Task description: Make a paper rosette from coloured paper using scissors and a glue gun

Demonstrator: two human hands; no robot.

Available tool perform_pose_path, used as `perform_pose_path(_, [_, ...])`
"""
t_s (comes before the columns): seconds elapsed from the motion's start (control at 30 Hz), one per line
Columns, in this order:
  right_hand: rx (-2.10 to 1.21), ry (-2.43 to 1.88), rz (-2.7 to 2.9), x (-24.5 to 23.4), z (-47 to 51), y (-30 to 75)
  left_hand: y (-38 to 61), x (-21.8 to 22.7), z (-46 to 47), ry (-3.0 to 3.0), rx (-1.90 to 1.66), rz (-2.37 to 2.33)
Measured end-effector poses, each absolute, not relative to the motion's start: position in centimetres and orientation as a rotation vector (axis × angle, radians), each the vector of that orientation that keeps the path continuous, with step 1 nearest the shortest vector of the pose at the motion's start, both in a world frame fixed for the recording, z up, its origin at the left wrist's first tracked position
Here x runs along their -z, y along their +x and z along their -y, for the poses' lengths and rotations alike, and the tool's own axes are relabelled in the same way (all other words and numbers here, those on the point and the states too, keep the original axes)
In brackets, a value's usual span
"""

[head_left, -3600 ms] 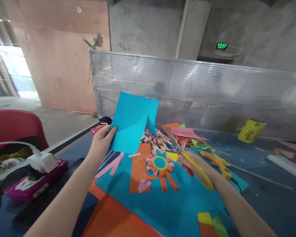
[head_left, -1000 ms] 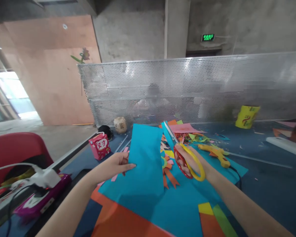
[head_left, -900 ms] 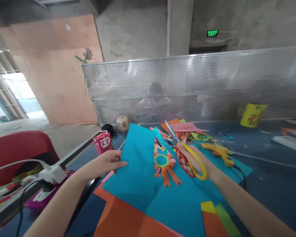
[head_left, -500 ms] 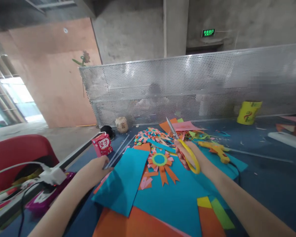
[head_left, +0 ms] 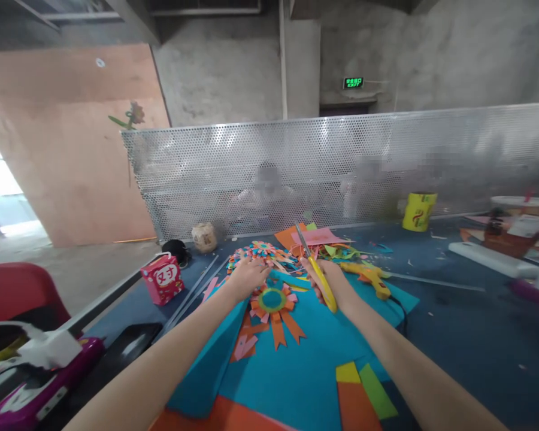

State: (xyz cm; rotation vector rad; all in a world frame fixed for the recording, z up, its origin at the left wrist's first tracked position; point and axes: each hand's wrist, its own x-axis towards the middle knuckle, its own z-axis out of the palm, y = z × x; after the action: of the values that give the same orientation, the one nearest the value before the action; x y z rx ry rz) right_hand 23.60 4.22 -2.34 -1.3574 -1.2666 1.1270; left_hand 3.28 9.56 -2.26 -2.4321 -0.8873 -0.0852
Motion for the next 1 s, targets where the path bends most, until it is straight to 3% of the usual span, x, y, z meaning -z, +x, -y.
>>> perform_pose_path(0.53, [-0.907,-1.390,1.330,3.4,-4.5,23.2,3.8,1.9,-10.7,-2.597,0.249,1.064])
perform_pose_path(1.0, [-0.717,-1.093,1.421,2.6,-4.1,23.7,1.0,-0.2,-6.5,-2.807,1.342,1.739])
